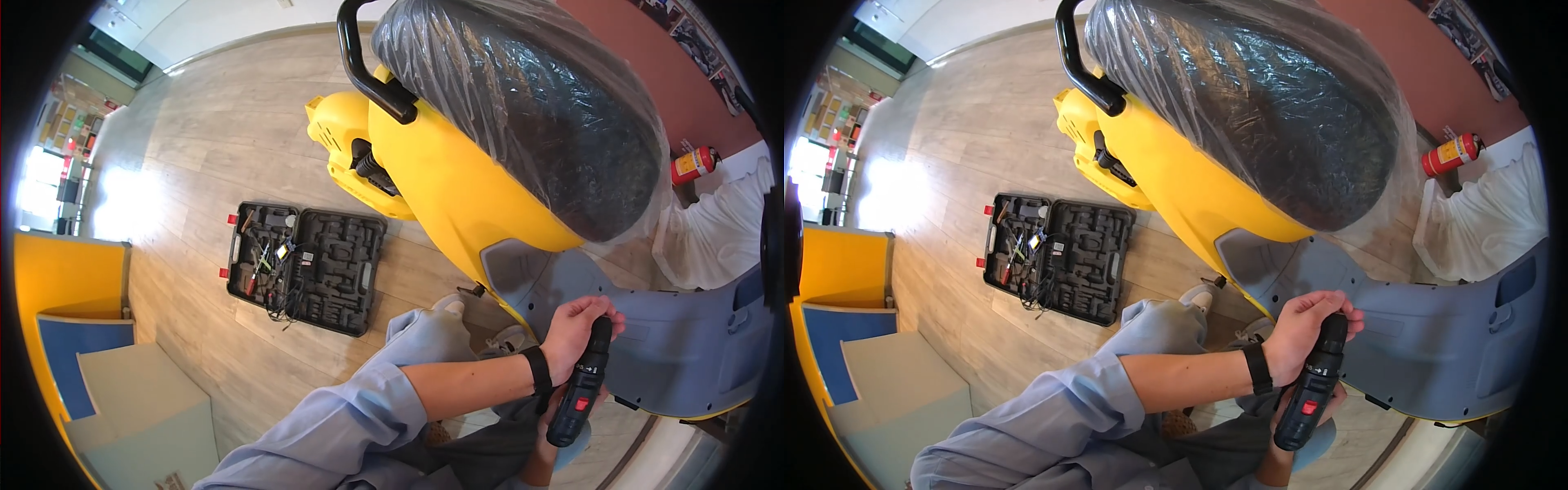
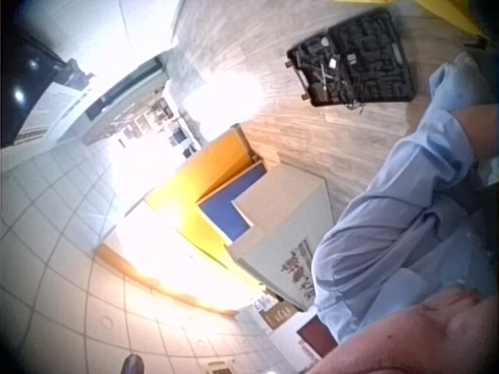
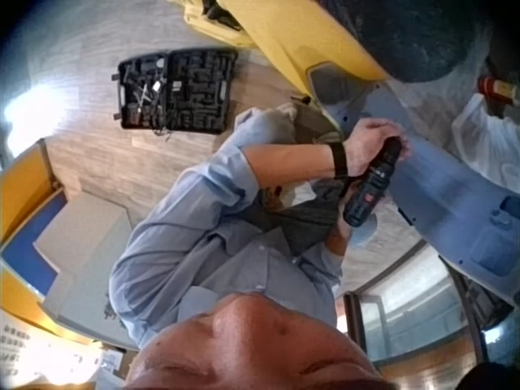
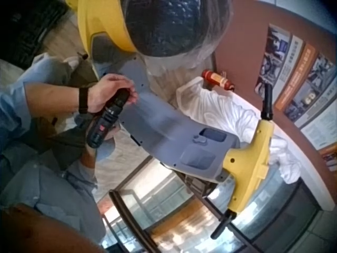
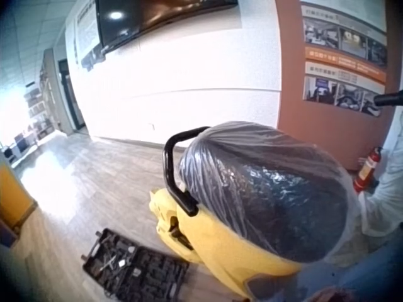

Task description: Attaching a bit to a power drill and working on a yellow scooter plastic panel.

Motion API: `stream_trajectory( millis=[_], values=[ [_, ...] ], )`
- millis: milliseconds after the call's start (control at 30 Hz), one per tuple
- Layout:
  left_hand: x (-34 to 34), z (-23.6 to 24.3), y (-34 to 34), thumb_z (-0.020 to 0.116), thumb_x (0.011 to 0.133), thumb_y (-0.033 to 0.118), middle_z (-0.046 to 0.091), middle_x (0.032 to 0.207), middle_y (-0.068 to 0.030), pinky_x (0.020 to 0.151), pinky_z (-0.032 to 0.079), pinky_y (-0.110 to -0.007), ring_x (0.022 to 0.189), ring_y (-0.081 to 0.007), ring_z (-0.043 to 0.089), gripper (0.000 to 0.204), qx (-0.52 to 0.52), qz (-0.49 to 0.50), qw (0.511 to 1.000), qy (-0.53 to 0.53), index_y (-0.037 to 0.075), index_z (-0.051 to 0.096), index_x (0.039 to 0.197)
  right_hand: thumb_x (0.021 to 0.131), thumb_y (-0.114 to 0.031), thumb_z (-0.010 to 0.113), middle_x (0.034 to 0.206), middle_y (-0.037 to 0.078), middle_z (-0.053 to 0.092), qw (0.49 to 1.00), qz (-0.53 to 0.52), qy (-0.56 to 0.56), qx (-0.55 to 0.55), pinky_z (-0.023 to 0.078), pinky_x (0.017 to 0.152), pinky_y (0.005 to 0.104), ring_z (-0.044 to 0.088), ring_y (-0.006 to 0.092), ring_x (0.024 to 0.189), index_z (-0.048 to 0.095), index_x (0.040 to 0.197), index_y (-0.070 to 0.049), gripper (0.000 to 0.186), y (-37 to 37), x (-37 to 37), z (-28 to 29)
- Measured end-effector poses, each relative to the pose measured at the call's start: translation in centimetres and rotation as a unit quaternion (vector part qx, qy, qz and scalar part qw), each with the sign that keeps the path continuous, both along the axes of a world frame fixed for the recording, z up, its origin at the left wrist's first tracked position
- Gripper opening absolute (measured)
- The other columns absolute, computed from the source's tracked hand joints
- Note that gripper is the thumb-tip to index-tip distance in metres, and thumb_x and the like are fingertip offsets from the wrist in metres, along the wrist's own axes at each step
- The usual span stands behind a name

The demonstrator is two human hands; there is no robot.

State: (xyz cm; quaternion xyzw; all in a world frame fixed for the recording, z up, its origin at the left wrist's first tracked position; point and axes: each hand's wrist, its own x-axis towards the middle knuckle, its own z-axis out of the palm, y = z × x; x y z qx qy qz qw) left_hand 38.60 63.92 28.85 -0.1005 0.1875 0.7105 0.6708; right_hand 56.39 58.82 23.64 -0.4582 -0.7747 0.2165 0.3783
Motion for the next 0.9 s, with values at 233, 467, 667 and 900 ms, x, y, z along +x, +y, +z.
stream_trajectory(
  millis=[233,467,667,900],
  values=[
    [0.3,0.5,-0.2,0.054,0.103,0.022,0.071,0.105,-0.0131,0.088,0.055,-0.031,0.099,-0.0207,0.069,0.025,0.048,-0.022,0.998,0.021,-0.001,0.066,0.1,0.088,-0.018,0.064,0.097,0.013,0.055,0.992,-0.028,0.034,-0.122,0.045,0.071,0.033,0.057,0.0221,0.084,0.053,0.112,0.002,0.033,-1.1,1.8,-0.6],
    [-0.1,0.9,-0.5,0.057,0.102,0.023,0.071,0.11,-0.0134,0.091,0.054,-0.035,0.101,-0.0205,0.069,0.024,0.071,-0.045,0.993,0.086,0.003,0.068,0.105,0.089,-0.014,0.061,0.066,0.001,0.051,0.903,0.12,0.239,-0.335,0.038,0.059,0.0252,0.051,0.0121,0.063,0.056,0.091,-0.002,0.013,-0.7,1.1,1.9],
    [-1.2,1.3,-0.3,0.064,0.097,0.024,0.071,0.11,-0.0132,0.088,0.054,-0.036,0.102,-0.0204,0.068,0.022,0.043,-0.092,0.985,0.14,0.003,0.07,0.104,0.081,-0.016,0.07,0.076,0.004,0.06,0.943,0.028,0.141,-0.301,0.046,0.067,0.0304,0.059,0.0188,0.069,0.053,0.106,-0.002,0.033,-1.0,1.4,2.2],
    [-2.3,1.5,-0.1,0.066,0.096,0.024,0.07,0.108,-0.0129,0.088,0.054,-0.038,0.106,-0.0238,0.066,0.023,0.025,-0.145,0.983,0.109,0.002,0.068,0.103,0.067,-0.018,0.078,0.084,0.012,0.065,0.998,-0.012,-0.002,-0.064,0.054,0.072,0.039,0.068,0.0315,0.073,0.049,0.121,-0.003,0.064,0.3,-0.2,1.6]
  ],
)
